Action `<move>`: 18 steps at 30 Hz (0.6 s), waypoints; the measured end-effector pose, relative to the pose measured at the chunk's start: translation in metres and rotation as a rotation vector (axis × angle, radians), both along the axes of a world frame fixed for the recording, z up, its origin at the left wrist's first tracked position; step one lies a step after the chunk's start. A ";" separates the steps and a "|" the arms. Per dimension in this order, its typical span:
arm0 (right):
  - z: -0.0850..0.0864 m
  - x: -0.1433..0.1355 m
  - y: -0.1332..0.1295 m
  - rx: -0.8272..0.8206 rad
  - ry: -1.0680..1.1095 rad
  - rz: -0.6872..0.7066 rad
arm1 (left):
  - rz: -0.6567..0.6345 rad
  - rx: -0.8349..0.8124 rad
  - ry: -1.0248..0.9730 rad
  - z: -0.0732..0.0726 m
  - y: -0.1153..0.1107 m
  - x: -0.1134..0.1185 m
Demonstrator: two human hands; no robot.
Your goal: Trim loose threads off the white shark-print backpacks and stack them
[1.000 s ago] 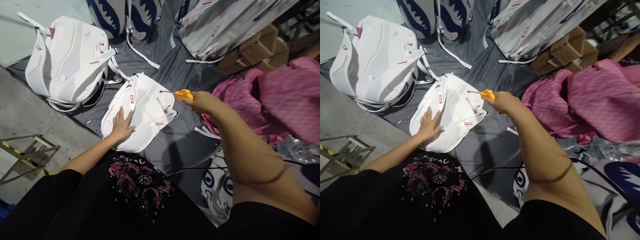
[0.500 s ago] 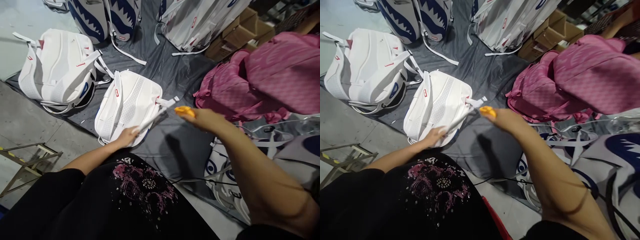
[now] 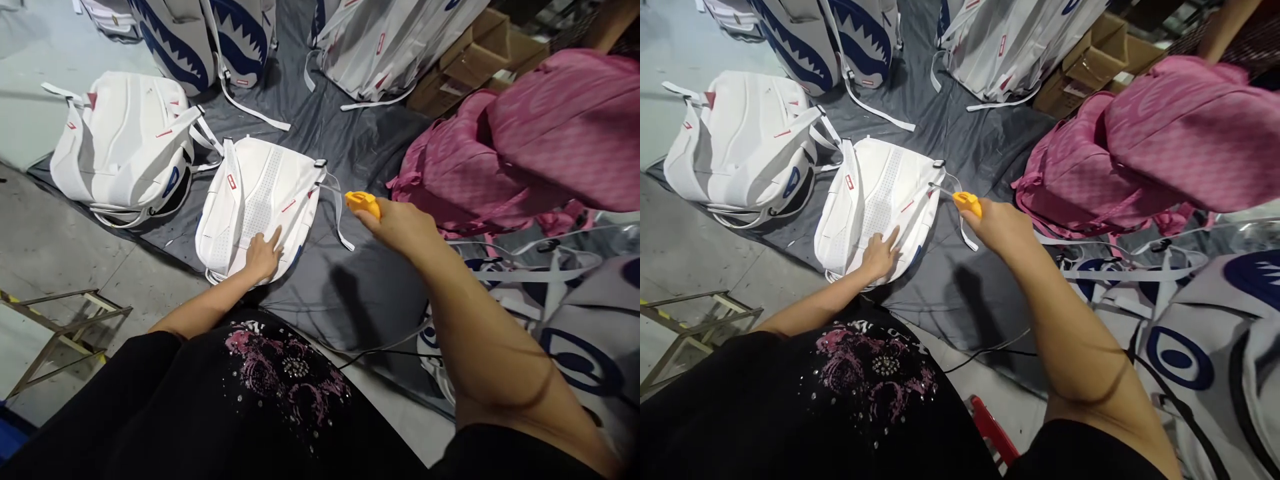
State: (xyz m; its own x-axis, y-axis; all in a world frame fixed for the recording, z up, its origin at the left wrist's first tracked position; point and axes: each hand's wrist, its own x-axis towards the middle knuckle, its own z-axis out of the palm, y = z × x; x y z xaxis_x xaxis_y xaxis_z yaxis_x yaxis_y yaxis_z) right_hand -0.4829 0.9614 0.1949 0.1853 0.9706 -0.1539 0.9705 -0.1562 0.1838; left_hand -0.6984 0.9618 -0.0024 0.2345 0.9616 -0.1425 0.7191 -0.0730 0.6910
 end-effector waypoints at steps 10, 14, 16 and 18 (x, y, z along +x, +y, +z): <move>-0.074 -0.054 -0.114 -0.343 0.117 -0.224 | 0.695 -0.510 -0.750 0.007 0.039 -0.152; -0.114 -0.089 -0.135 -0.393 0.299 -0.288 | 0.646 -0.920 -1.082 0.000 0.056 -0.171; -0.127 -0.105 -0.136 -0.354 0.346 -0.307 | 0.647 -0.963 -1.112 0.001 0.058 -0.171; -0.137 -0.119 -0.134 -0.330 0.361 -0.325 | 0.642 -1.019 -1.101 0.005 0.059 -0.172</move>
State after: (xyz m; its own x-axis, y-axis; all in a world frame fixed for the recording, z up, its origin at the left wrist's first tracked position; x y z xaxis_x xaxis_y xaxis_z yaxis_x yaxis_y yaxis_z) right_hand -0.6017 0.8273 0.0577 0.3448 0.7630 -0.5468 0.8926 -0.4468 -0.0607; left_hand -0.8705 1.0206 0.0021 0.2676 0.5543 -0.7882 -0.3955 0.8091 0.4347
